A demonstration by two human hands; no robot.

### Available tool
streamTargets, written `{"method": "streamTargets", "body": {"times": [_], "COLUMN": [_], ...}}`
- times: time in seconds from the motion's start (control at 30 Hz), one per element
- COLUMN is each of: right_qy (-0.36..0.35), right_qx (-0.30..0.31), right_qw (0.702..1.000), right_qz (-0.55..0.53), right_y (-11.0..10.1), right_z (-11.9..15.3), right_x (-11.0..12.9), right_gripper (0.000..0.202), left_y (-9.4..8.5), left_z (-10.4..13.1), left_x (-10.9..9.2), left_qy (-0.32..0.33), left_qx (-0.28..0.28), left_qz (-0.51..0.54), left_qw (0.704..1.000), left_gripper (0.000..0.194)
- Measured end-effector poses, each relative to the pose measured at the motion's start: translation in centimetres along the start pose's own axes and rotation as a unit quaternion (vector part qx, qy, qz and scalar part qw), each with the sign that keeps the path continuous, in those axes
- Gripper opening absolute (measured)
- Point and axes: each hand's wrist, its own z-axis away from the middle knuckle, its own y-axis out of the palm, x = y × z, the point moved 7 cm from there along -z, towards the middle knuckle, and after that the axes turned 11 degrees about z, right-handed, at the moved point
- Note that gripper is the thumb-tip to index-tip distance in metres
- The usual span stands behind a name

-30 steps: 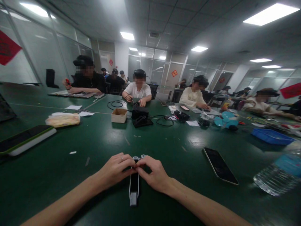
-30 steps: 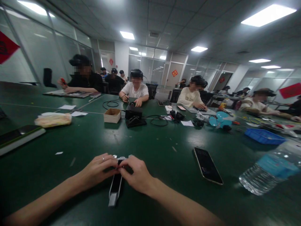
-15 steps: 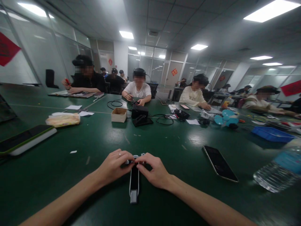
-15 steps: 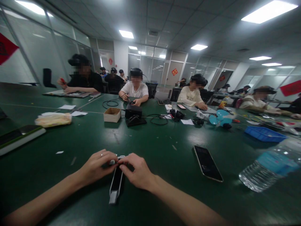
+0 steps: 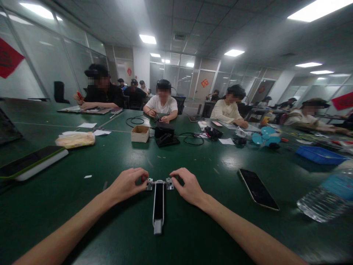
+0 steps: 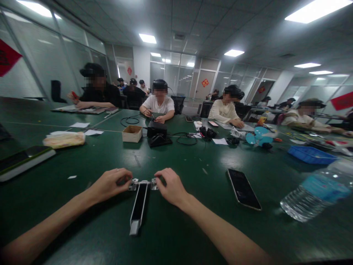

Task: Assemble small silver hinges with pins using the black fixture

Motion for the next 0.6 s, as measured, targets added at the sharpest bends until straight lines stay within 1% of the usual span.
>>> {"method": "streamTargets", "body": {"times": [0.1, 0.2, 0.37, 0.6], "right_qy": [0.037, 0.037, 0.013, 0.015], "right_qx": [0.034, 0.062, 0.078, 0.093], "right_qw": [0.999, 0.997, 0.996, 0.994], "right_qz": [0.018, 0.027, 0.045, 0.049], "right_y": [0.3, 0.9, 1.5, 1.5], "right_z": [-0.1, 0.0, 0.2, 0.2], "right_x": [-0.9, -0.6, 0.1, 0.0], "right_gripper": [0.010, 0.010, 0.010, 0.010], "left_y": [0.2, 0.9, 1.9, 1.9], "left_z": [-0.1, -0.1, -0.1, -0.1], "left_x": [0.4, 0.2, 0.0, 0.3], "left_qy": [-0.031, -0.034, -0.032, -0.034], "left_qx": [0.045, 0.064, 0.069, 0.067], "left_qz": [-0.009, -0.013, -0.001, 0.013], "left_qw": [0.998, 0.997, 0.997, 0.997], "left_gripper": [0.018, 0.019, 0.021, 0.021]}}
